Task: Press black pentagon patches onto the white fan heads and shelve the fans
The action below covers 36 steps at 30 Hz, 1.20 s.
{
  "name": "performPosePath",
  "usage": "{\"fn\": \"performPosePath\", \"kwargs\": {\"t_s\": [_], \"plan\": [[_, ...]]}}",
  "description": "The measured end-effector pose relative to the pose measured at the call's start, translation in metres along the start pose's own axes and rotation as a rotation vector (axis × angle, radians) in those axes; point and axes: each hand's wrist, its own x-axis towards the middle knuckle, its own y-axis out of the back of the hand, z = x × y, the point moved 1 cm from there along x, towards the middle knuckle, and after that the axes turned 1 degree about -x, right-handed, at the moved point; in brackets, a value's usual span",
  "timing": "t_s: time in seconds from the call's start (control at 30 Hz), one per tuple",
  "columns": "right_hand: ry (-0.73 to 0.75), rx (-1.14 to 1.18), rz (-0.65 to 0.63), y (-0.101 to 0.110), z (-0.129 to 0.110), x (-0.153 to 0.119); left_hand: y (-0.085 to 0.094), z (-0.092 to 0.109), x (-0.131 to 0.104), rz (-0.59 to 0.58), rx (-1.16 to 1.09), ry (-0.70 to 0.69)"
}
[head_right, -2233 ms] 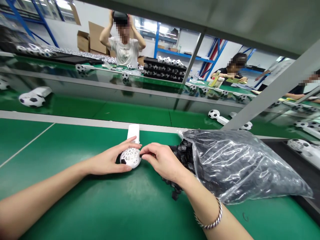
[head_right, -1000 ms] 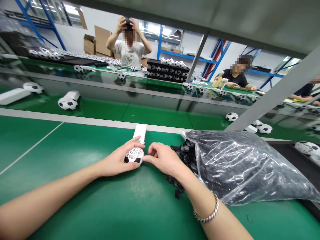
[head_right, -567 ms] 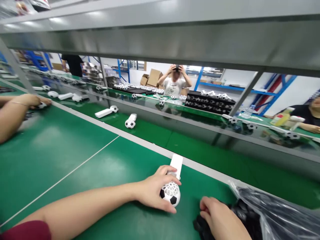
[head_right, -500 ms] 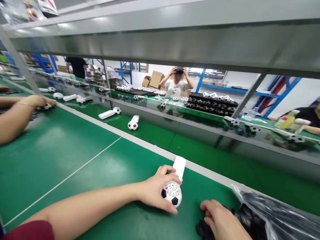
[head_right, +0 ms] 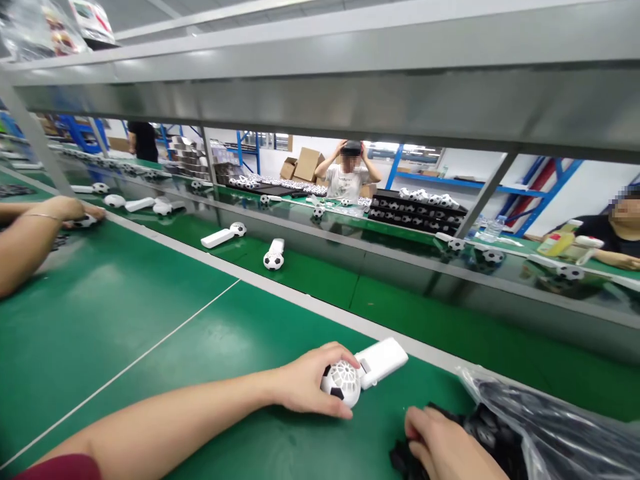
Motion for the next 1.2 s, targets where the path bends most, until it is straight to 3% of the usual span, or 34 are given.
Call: {"fn": "performPosePath", "kwargs": {"t_s": [0.07, 0.17, 0.3, 0.5, 0.77, 1.2], "plan": [[0.028, 0.098, 0.105, 0.007, -0.019, -0.003, -0.003, 0.002, -0.001, -0.005, 0.019, -0.032], [0.112, 0.261, 0.218, 0.013, -0.047, -0.006, -0.003, 0.006, -0.003, -0.113, 0.023, -0.095], [0.245, 0.364, 0.311, 0.011, -0.065, -0.008, -0.004, 0.01, -0.004, -0.129, 0.052, -0.123], [0.315, 0.347, 0.293, 0.005, -0.065, -0.007, -0.009, 0.016, -0.005, -0.119, 0.07, -0.046], [0.422, 0.25, 0.317, -0.003, -0.062, 0.0, -0.003, 0.017, -0.004, -0.191, 0.097, -0.097], [0.348, 0.384, 0.385, -0.011, -0.062, 0.007, -0.017, 0.015, -0.005, -0.035, 0.181, -0.117]]}}
